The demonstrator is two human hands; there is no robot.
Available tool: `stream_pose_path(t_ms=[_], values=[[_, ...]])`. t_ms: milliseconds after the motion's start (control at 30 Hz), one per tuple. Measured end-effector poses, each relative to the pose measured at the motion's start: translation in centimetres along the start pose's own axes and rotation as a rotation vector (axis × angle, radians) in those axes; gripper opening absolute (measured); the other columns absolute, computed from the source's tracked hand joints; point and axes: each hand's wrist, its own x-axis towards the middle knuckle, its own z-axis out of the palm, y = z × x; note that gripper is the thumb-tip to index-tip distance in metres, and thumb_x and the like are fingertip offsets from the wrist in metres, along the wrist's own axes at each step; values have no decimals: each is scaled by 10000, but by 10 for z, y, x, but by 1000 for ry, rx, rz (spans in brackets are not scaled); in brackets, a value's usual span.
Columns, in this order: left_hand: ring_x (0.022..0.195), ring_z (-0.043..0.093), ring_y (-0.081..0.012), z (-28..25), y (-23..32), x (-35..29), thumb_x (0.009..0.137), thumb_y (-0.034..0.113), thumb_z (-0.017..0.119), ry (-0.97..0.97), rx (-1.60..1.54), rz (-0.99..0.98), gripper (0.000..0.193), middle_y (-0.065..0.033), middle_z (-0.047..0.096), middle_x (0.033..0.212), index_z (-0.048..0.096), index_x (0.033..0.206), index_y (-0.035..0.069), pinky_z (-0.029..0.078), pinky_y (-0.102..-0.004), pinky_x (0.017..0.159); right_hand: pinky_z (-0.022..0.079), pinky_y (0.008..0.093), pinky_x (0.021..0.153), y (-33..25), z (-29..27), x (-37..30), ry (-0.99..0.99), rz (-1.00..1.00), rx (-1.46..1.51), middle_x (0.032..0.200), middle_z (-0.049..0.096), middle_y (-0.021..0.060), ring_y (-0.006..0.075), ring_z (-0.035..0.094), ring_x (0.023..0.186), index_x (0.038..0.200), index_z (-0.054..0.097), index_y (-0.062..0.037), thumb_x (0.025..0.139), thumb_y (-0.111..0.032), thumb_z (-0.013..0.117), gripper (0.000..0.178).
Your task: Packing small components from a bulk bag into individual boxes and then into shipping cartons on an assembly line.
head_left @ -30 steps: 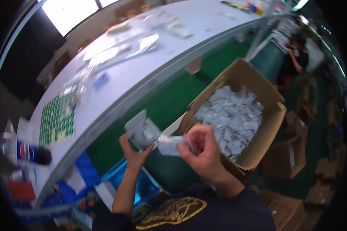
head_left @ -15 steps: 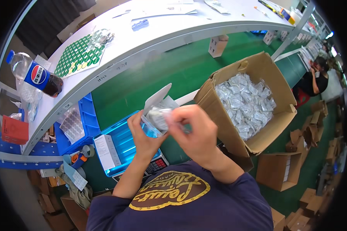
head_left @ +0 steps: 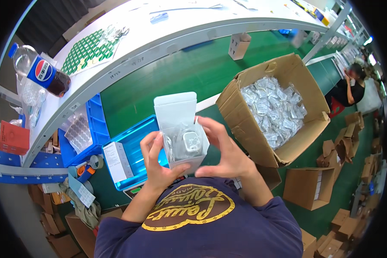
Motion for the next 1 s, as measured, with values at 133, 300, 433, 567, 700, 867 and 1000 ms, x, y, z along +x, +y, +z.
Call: stream_pose_path(t_ms=[133,300,433,567,700,867,1000], values=[[1075,504,-303,-4,11,-17,705,496,814,-28,-87,-119,921,-214,382,1259,367,1400,88,496,-383,834,329,417,1092,20,6,-22,8,68,-218,1444,379,194,296,420,1310,1402,372,-11,715,-259,846,871],[1134,474,-293,1,7,-40,753,499,779,-67,-194,-131,948,-207,322,1295,260,1430,84,486,-374,872,357,428,1043,16,12,-20,-19,-103,-486,1413,375,238,338,442,1238,1376,428,-27,723,-398,810,842],[1116,527,-298,2,9,-40,674,430,863,-43,-240,-57,1126,-190,327,1309,137,1465,91,519,-406,863,394,442,984,-17,-2,-6,-69,-301,-794,1356,461,180,332,464,1163,1106,678,-98,743,-363,760,457],[1114,520,-299,3,8,-42,611,422,898,-59,-216,-73,1194,-195,349,1302,137,1470,94,511,-417,857,437,407,926,-50,16,12,-212,-128,-1056,1210,568,52,294,502,1094,956,689,-111,678,-201,765,302],[1115,493,-305,-6,6,-54,636,458,874,-139,-67,-150,1123,-201,356,1294,200,1465,111,479,-423,864,433,408,945,-43,8,16,-373,-139,-1131,1211,535,75,296,501,1117,930,657,-97,702,-184,761,265],[1094,492,-332,-7,10,-52,747,516,772,-6,-36,-67,845,-204,347,1271,370,1386,136,461,-426,872,415,409,1002,-10,15,-4,163,-147,-289,1267,475,209,316,485,1211,1163,493,-59,755,-233,797,538],[1049,534,-335,-10,12,-45,777,468,766,-70,-79,-110,720,-203,356,1237,429,1301,107,478,-428,862,393,425,1044,17,15,-27,-83,26,-232,1411,361,247,342,467,1265,1346,412,-36,776,-207,770,694]])
